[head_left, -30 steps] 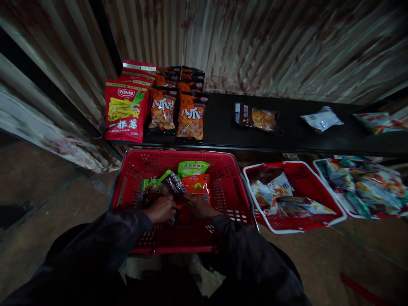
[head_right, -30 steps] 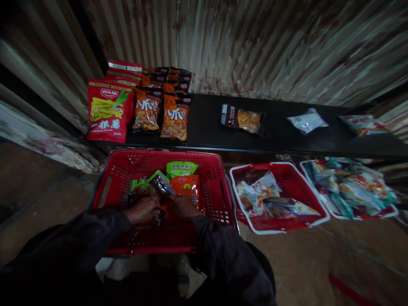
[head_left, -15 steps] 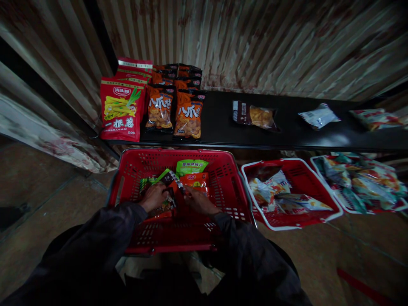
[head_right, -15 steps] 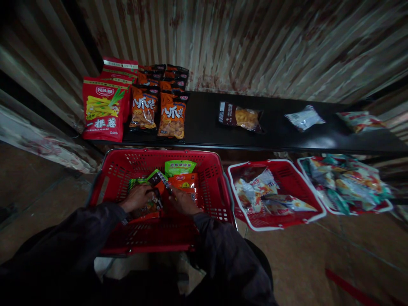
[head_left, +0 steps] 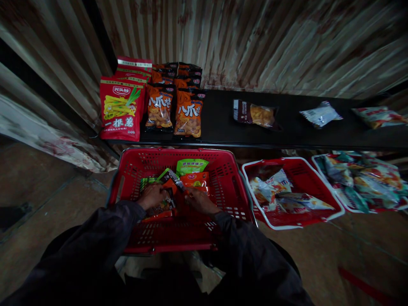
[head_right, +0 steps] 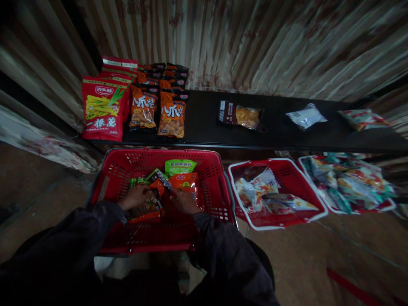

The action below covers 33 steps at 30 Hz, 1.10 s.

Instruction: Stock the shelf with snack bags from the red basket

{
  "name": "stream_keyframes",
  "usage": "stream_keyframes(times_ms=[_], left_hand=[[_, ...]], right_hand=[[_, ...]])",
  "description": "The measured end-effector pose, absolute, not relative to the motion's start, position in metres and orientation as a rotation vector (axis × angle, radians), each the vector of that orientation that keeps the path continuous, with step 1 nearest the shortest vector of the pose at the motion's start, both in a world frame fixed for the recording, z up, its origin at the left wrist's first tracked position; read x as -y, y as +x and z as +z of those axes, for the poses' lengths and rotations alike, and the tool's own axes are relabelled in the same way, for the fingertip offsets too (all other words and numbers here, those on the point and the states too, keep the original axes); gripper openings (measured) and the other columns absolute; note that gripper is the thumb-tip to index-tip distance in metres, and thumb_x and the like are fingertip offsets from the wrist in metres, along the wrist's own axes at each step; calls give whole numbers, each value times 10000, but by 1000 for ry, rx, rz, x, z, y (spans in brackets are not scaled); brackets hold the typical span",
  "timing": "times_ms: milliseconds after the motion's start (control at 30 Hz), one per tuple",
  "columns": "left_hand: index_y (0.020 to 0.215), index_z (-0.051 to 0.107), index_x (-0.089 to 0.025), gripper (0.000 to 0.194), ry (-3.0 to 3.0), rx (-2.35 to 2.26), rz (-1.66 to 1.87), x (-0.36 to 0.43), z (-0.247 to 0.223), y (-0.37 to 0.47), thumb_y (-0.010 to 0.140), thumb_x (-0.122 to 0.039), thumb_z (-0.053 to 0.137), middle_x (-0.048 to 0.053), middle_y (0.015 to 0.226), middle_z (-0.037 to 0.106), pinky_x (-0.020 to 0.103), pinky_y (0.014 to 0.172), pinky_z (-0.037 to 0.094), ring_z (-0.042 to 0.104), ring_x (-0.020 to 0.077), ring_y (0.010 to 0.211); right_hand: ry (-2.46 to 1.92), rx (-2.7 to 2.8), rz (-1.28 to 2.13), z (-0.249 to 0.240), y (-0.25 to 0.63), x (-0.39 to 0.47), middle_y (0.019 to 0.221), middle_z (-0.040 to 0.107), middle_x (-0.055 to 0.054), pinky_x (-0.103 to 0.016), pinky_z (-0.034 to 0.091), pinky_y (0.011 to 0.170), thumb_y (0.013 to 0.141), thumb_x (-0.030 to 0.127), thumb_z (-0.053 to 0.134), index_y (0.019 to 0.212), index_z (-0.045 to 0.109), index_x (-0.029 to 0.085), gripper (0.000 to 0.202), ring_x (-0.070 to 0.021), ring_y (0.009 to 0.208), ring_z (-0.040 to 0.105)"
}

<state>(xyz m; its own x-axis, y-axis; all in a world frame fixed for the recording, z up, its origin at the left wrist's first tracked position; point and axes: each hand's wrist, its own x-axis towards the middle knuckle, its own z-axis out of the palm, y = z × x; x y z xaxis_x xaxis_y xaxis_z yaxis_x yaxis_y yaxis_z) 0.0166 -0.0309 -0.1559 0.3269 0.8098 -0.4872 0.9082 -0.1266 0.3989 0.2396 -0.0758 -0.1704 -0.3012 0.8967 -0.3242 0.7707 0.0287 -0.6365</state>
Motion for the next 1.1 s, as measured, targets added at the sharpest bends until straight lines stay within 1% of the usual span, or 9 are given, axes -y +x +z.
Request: stream_keyframes(times_ms=[233, 333, 400, 500, 667, 767, 867, 1000, 1100], left_hand=[[862, 664, -165, 397, 1892, -1531, -169, 28, -153, 20, 905, -389, 339, 84, 919, 696, 273, 760, 446, 641, 193, 855], [1047, 621, -166, 328, 1895, -1608, -118, 27, -158, 17, 881, -345, 401, 108, 1158, 635, 299, 892, 410, 574, 222, 1071], [1198, 532, -159, 385, 1892, -1664, -89, 26, -164, 14, 855, -312, 448, 129, 1309, 538, 314, 963, 365, 485, 241, 1200], [1288, 440, -138, 484, 1849, -1703, -114, 26, -172, 9, 834, -303, 474, 152, 1291, 552, 316, 926, 394, 518, 250, 1168], [1211, 519, -178, 417, 1845, -1613, -189, 27, -178, 7, 826, -334, 497, 92, 1095, 671, 256, 785, 439, 619, 208, 998], [996, 632, -213, 245, 1903, -1494, -241, 32, -177, 9, 796, -299, 520, 49, 967, 700, 251, 743, 435, 635, 196, 908], [825, 646, -217, 139, 1971, -1365, -274, 38, -173, 13, 775, -249, 520, 28, 886, 691, 248, 720, 429, 626, 182, 854], [822, 618, -189, 132, 2036, -1288, -276, 45, -165, 18, 778, -203, 495, 65, 941, 661, 258, 756, 428, 603, 190, 902], [846, 598, -175, 129, 2059, -1254, -292, 47, -159, 22, 774, -182, 492, 83, 951, 655, 266, 754, 431, 606, 197, 892]], right_hand=[[-1740, 2167, 1152, -170, 240, 75, 1245, 600, -163, -344, 456, 916, 870, 234, 466, 1252, 535, 126, 404, -244, 1084, 606], [-1728, 2199, 1118, -171, 242, 76, 1226, 611, -157, -343, 461, 896, 861, 233, 481, 1241, 542, 140, 396, -241, 1049, 615], [-1730, 2228, 1084, -172, 243, 76, 1192, 629, -138, -331, 461, 878, 854, 228, 491, 1226, 551, 161, 384, -231, 1018, 622], [-1747, 2257, 1058, -172, 246, 75, 1119, 658, -113, -305, 466, 840, 849, 215, 487, 1184, 573, 174, 349, -215, 971, 627], [-1709, 2271, 1053, -177, 248, 73, 1132, 646, -123, -326, 463, 873, 835, 175, 479, 1164, 581, 146, 346, -226, 1023, 604], [-1686, 2262, 1061, -181, 248, 74, 1192, 621, -130, -337, 447, 922, 837, 175, 475, 1221, 545, 140, 391, -227, 1076, 586], [-1687, 2243, 1069, -182, 247, 75, 1254, 587, -151, -366, 424, 965, 841, 185, 475, 1257, 513, 123, 422, -243, 1134, 560], [-1635, 2226, 1142, -179, 244, 77, 1274, 578, -132, -364, 418, 967, 812, 161, 501, 1281, 484, 143, 470, -246, 1138, 558], [-1633, 2193, 1184, -179, 242, 77, 1201, 615, -116, -329, 439, 906, 807, 149, 496, 1209, 523, 148, 404, -225, 1057, 591]])
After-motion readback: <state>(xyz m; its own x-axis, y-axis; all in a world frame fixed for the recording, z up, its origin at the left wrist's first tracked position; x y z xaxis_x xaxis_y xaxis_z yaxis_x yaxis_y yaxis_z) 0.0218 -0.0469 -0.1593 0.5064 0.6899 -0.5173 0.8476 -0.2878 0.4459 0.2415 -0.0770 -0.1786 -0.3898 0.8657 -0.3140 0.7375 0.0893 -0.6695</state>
